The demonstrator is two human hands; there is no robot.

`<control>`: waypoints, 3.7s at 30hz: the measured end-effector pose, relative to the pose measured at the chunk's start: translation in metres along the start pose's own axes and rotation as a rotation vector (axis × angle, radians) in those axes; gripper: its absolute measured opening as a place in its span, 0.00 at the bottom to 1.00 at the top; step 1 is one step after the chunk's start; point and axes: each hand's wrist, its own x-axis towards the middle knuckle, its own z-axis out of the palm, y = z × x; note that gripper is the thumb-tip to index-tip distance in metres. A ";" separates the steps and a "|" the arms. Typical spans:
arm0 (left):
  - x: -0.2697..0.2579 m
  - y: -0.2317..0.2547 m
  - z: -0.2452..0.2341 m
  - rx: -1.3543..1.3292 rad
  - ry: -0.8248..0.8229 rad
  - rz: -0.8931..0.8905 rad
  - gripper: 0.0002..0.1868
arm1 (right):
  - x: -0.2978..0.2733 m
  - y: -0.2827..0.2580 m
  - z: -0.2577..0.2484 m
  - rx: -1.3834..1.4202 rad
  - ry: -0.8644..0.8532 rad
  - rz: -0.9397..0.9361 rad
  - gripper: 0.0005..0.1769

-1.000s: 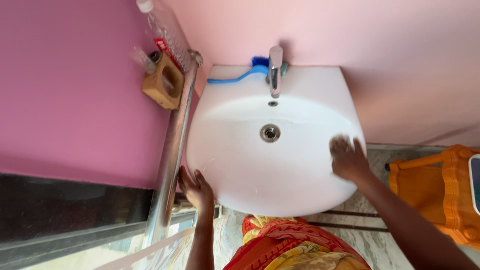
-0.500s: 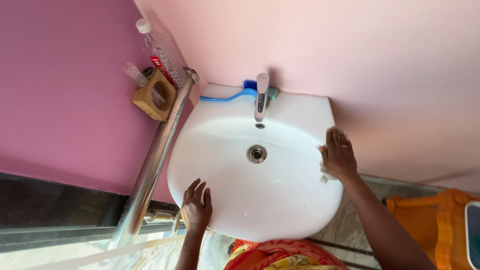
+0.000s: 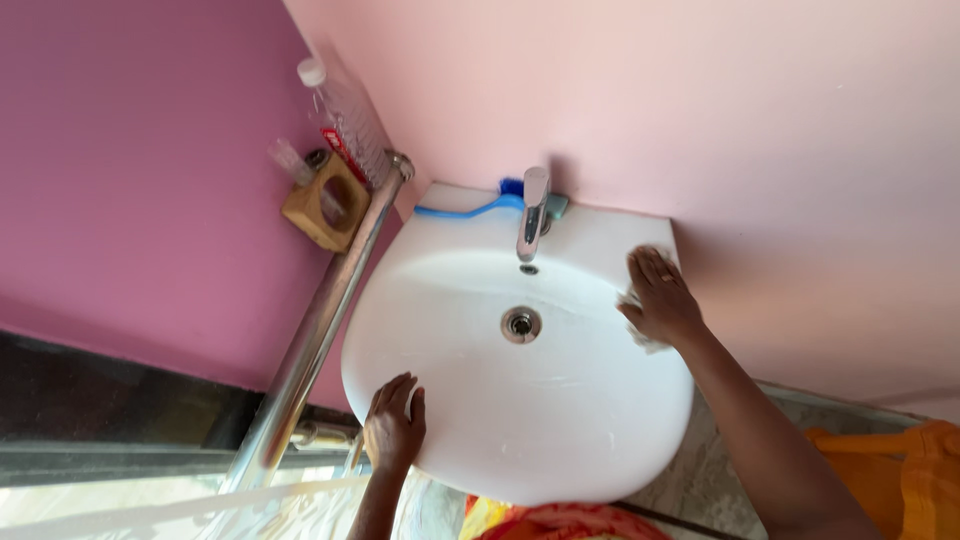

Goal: The person wipes the exterior and interior surfaces of a white washbasin using a cloth, moving it around the bowl, faucet, and rim.

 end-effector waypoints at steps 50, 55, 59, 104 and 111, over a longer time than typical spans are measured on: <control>-0.006 -0.009 -0.016 -0.228 0.200 -0.214 0.30 | 0.020 -0.385 0.066 1.035 -0.343 -0.473 0.43; -0.017 -0.011 -0.020 -0.448 0.308 -0.275 0.28 | 0.016 -0.409 0.042 1.163 -0.278 -0.712 0.42; -0.007 -0.018 -0.027 -0.461 0.256 -0.234 0.25 | 0.078 -0.422 0.041 0.832 -0.023 -0.593 0.40; 0.020 -0.079 -0.004 -0.216 0.047 0.114 0.18 | 0.072 -0.062 0.077 -0.189 0.321 0.541 0.30; 0.022 -0.074 -0.006 -0.232 0.045 0.111 0.18 | 0.018 -0.001 0.058 -0.002 0.283 0.406 0.32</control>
